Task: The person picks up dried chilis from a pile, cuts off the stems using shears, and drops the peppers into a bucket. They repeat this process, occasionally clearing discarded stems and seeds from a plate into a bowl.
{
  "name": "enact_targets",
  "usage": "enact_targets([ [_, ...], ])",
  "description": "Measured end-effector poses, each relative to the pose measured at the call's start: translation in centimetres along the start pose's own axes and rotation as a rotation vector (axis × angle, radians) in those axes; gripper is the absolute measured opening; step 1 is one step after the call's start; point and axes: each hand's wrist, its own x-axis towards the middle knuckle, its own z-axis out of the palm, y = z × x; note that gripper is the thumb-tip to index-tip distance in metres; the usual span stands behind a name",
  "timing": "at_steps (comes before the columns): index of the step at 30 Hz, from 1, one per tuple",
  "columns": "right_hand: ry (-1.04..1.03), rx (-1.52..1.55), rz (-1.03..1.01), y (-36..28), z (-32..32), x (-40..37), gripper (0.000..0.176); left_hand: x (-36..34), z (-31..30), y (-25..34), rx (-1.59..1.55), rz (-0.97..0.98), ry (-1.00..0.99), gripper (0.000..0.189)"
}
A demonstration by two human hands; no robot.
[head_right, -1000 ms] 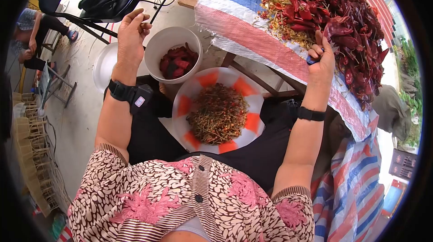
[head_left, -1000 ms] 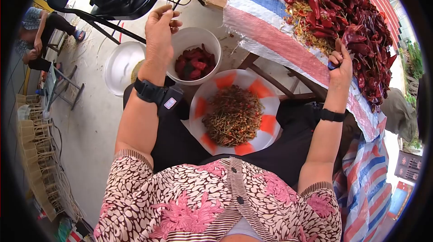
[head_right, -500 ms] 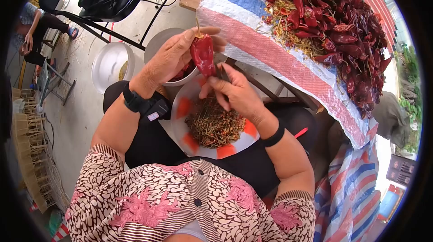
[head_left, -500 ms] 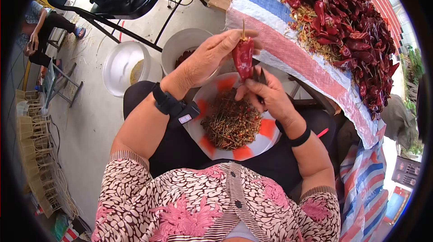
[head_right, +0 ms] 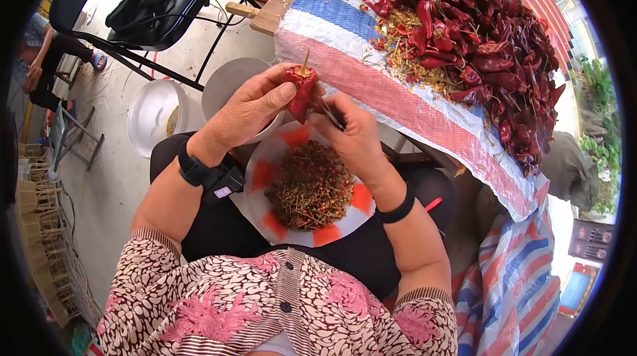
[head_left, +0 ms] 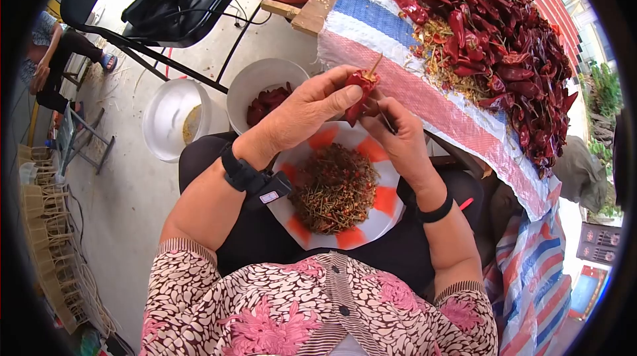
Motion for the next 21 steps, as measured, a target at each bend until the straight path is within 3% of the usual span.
enact_targets([
  [2, -0.069, -0.275, -0.044, 0.3, -0.9, 0.3, 0.027, 0.2, 0.1, 0.1, -0.007, 0.012, 0.015, 0.034],
  [5, 0.137, -0.185, 0.052, 0.2, -1.8, 0.5, 0.025, 0.3, -0.1, -0.1, 0.003, -0.016, -0.023, 0.032],
  [8, 0.137, 0.582, 0.242, -2.1, -2.8, 0.2, 0.023, 0.0, 0.7, 0.1, 0.147, -0.127, 0.014, 0.032],
  [9, 0.12, 0.722, 0.159, -2.2, -2.5, 0.3, 0.025, 0.1, 1.3, -0.1, 0.184, -0.122, 0.023, 0.032],
  [13, -0.008, 0.52, 0.19, -2.9, -2.5, 0.0, 0.028, 0.5, 1.8, -1.0, 0.15, -0.148, 0.01, 0.032],
  [16, 0.01, 0.551, 0.187, -2.4, -2.0, 0.0, 0.026, 0.7, 2.3, -1.6, 0.081, -0.143, -0.012, 0.031],
  [20, 0.121, 0.317, -0.011, -1.8, -1.8, -0.2, 0.019, 1.0, 2.2, -1.7, -0.041, -0.23, -0.054, 0.025],
  [21, 0.178, 0.085, -0.159, -1.8, -1.6, -0.1, 0.018, 1.0, 2.2, -1.6, -0.07, -0.259, -0.061, 0.023],
])
